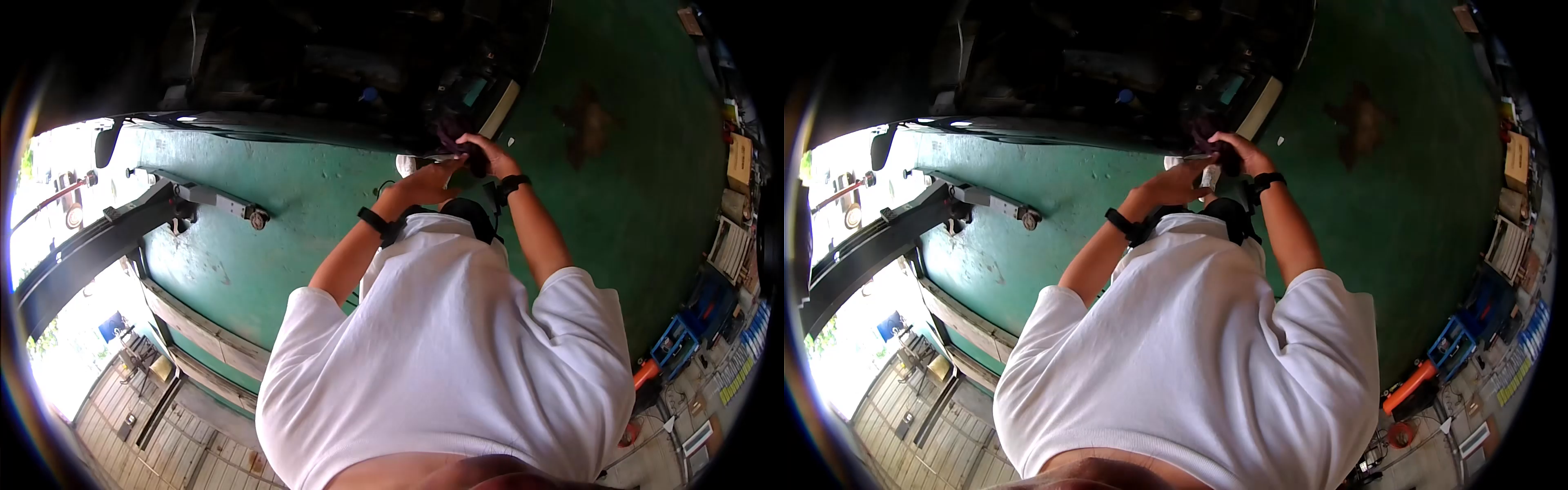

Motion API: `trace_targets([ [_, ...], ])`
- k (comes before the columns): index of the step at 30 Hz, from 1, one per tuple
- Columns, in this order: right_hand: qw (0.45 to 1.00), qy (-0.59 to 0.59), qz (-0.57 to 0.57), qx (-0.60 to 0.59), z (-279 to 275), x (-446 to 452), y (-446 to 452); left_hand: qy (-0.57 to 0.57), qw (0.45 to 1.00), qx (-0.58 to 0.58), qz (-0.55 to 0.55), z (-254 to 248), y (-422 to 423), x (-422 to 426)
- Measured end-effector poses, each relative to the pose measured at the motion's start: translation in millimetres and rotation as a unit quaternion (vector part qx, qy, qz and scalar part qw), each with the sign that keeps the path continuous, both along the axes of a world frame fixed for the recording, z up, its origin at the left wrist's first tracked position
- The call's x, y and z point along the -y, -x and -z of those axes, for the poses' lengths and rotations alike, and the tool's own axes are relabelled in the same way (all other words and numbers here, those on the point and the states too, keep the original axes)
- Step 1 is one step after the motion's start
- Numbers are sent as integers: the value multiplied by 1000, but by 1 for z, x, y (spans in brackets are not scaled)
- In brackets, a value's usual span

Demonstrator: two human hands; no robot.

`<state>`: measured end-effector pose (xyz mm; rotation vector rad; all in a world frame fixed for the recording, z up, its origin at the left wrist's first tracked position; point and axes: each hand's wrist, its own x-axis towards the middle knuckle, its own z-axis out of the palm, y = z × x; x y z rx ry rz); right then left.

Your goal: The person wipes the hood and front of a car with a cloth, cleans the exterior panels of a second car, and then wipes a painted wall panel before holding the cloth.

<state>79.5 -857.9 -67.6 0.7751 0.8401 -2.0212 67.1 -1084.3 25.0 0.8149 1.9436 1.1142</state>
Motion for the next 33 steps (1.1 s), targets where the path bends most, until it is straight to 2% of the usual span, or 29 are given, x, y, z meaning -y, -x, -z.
trace_targets([
  [2,985,-167,1,-46,26,-21,1,36,995,63,71,-13,2,-7],
  [3,985,-168,-2,-45,24,-19,2,48,991,84,93,-14,2,-6],
  [4,931,-328,-86,-138,20,-21,6,22,999,5,43,-5,8,-1],
  [5,835,-473,-165,-226,17,-22,10,-5,997,-75,-8,-1,16,4],
  [6,756,-557,-150,-310,51,-19,3,-6,992,-109,-61,-1,28,14],
  [7,756,-557,-149,-309,51,-15,2,29,975,-178,-127,9,39,26],
  [9,637,-624,-319,-322,41,8,-4,131,925,-278,-222,44,59,55],
  [10,642,-612,-369,-277,26,19,-1,208,907,-290,-222,51,69,67],
  [11,641,-613,-371,-275,26,23,-1,274,897,-277,-208,52,75,71],
  [14,679,-584,-368,-252,29,19,5,307,895,-258,-194,69,79,76],
  [15,676,-586,-369,-251,28,12,7,314,900,-252,-165,73,77,75],
  [17,599,-604,-431,-303,25,0,8,316,906,-244,-138,81,71,72],
  [18,597,-606,-431,-300,17,-2,11,354,881,-300,-93,83,65,72],
  [19,651,-548,-462,-251,5,-2,18,389,849,-355,-49,88,61,73],
  [20,697,-487,-488,-198,-8,0,26,376,838,-392,-56,95,58,76],
  [21,766,-388,-491,-148,13,2,25,366,838,-401,-52,90,56,81],
  [22,823,-342,-410,-196,36,5,15,350,850,-388,-73,96,57,81],
  [23,826,-348,-372,-240,42,17,11,378,848,-367,-55,88,57,79],
  [24,791,-397,-379,-273,61,30,9,390,860,-327,-43,74,58,75],
  [26,817,-376,-306,-312,49,58,12,379,850,-356,-83,111,56,76],
  [27,825,-363,-312,-300,56,64,16,354,847,-378,-119,128,52,75],
  [28,823,-394,-315,-261,37,70,20,353,855,-361,-123,117,50,72],
  [29,814,-423,-312,-248,40,74,24,373,841,-377,-110,113,49,71],
  [30,815,-382,-338,-274,64,74,32,386,814,-422,-106,127,47,72],
  [32,801,-370,-369,-292,50,73,43,376,816,-424,-111,141,48,72],
  [33,755,-424,-424,-265,29,75,50,368,805,-451,-114,155,48,74],
])
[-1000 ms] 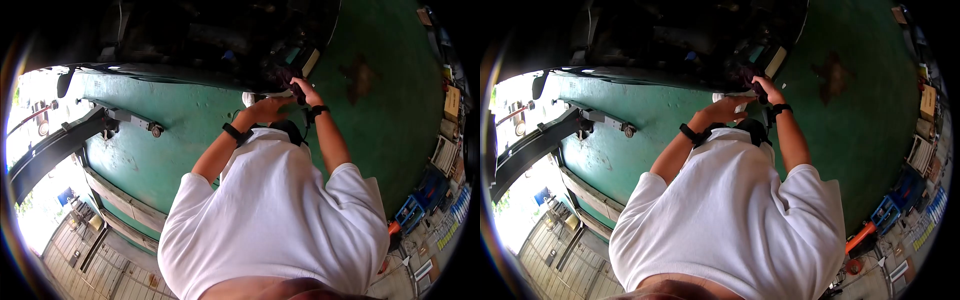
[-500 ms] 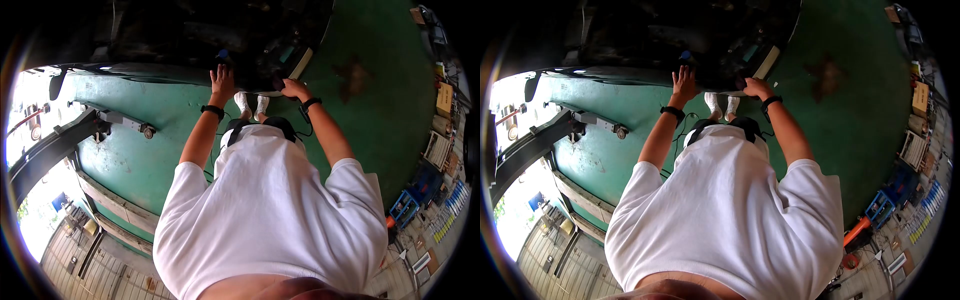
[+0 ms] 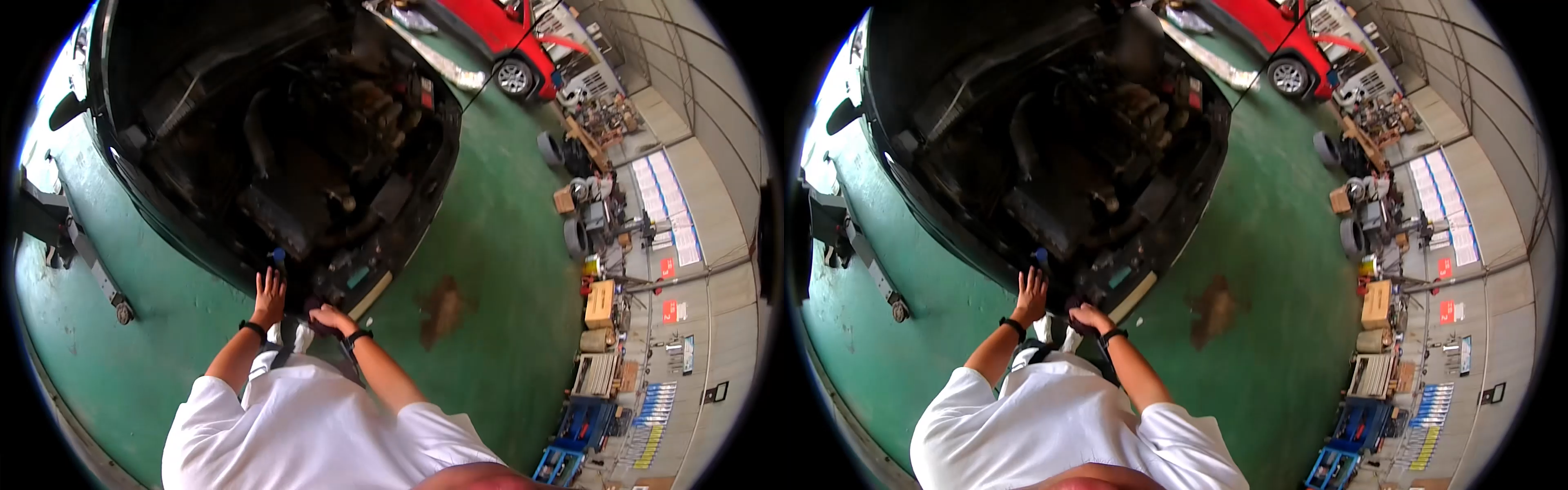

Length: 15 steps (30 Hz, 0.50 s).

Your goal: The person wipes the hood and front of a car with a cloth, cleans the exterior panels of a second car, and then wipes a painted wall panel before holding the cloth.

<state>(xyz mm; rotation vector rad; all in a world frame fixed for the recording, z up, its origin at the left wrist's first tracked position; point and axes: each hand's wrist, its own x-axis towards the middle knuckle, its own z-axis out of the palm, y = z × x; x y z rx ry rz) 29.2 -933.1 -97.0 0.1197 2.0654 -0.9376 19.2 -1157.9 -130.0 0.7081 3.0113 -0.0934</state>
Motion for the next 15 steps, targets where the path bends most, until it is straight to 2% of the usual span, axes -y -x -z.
trace_targets([
  [2,992,-122,0,-17,-16,5,2,-14,997,76,-4,-18,1,1],
  [5,988,-149,37,3,-37,13,4,-23,997,77,2,-10,2,2],
  [8,989,-142,14,29,-36,16,13,-47,993,109,-1,-35,2,3],
  [9,993,-110,11,36,-39,15,16,-50,995,90,-4,-29,1,2],
  [13,995,-100,-6,10,-31,12,14,-54,993,104,-3,-42,1,2],
  [15,991,-135,-7,2,-35,11,12,-56,994,97,-4,-43,1,1],
])
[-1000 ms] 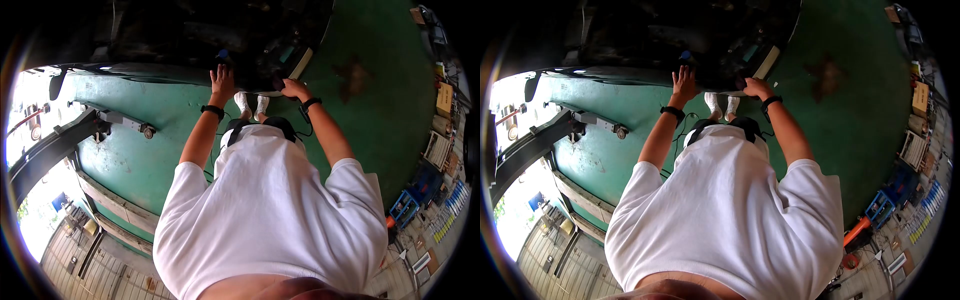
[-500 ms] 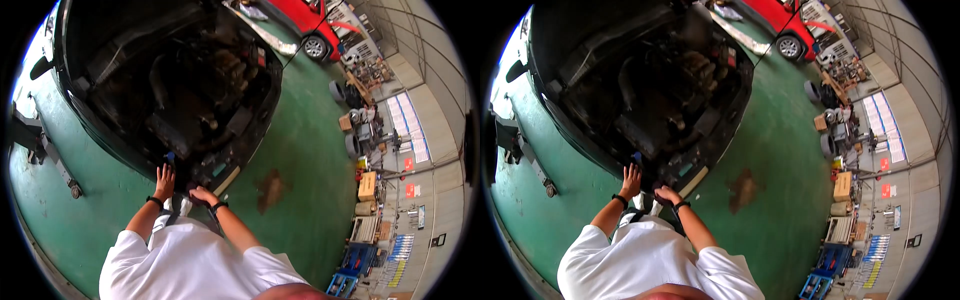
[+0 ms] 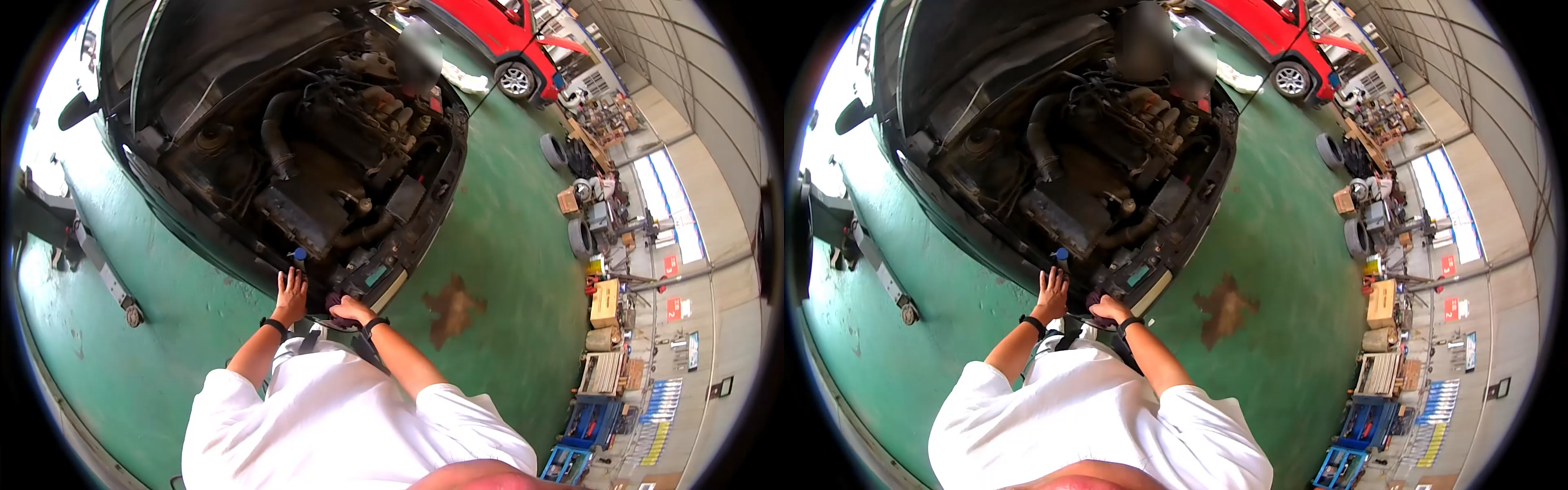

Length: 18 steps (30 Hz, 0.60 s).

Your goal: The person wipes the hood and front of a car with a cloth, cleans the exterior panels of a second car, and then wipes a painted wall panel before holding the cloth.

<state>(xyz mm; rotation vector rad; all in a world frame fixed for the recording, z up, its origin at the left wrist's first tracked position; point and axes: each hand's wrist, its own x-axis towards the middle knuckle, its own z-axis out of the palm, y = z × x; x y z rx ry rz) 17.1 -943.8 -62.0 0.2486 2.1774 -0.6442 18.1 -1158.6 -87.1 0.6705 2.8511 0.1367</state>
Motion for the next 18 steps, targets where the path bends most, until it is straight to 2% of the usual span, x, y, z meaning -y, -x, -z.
trace_targets([
  [4,996,-76,-34,-13,-29,6,-3,2,1000,1,10,0,1,4],
  [7,991,-112,-74,-23,-30,19,2,-8,1000,0,8,5,1,4],
  [9,994,-90,-64,-15,-19,18,5,-3,999,-40,15,26,0,4],
  [11,999,0,-20,38,-7,10,8,-6,1000,-6,11,5,-2,6],
  [13,999,32,-13,-9,25,-4,-2,-1,1000,-8,21,4,0,7],
  [15,995,28,-55,-78,13,-9,-17,-4,1000,-19,15,3,3,7],
  [18,993,-51,-88,-65,-12,-17,-31,-1,999,10,37,-2,2,11],
])
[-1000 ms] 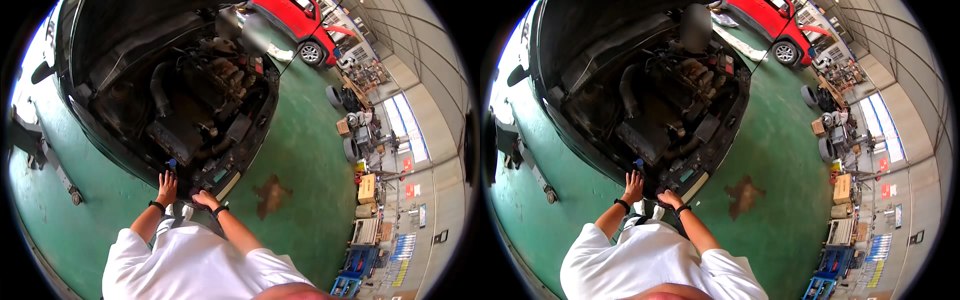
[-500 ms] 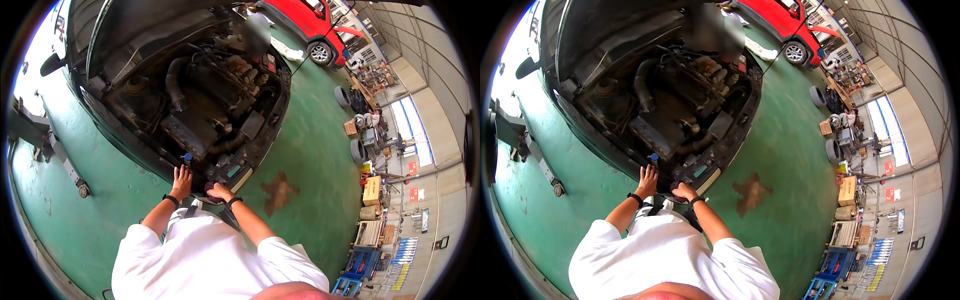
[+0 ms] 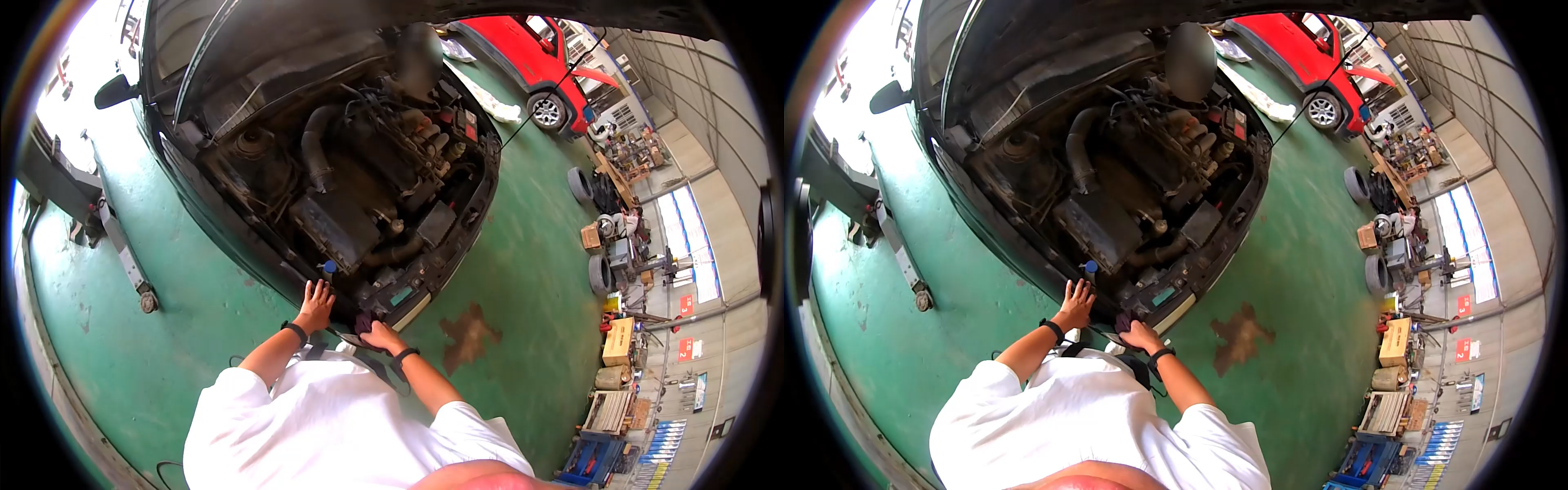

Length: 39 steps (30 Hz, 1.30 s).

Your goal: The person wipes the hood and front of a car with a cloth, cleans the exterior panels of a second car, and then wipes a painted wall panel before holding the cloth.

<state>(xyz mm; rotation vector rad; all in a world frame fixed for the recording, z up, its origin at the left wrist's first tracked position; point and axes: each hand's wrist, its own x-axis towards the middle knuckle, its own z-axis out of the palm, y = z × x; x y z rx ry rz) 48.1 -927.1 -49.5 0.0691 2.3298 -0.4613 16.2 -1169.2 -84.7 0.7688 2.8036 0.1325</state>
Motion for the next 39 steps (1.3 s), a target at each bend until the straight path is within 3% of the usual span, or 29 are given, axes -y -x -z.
trace_targets([
  [3,999,-27,-30,-17,-6,-7,-6,-10,1000,-4,-1,7,1,-2],
  [10,1000,-24,13,-15,-12,-3,1,-16,1000,-19,-1,8,0,-1],
  [19,994,-91,-53,-27,-1,-39,-13,25,999,4,29,8,6,3],
  [25,986,-145,69,-50,2,-85,-51,39,998,15,36,10,8,2],
  [27,986,-123,106,-26,5,-81,-48,52,998,16,38,17,7,-2],
  [29,981,-24,172,-84,17,-70,-45,64,998,6,29,19,6,-3],
  [31,985,8,115,-129,37,-52,-37,71,997,13,36,11,5,-3],
  [39,962,140,229,-41,92,-62,-38,31,1000,7,0,8,6,0],
])
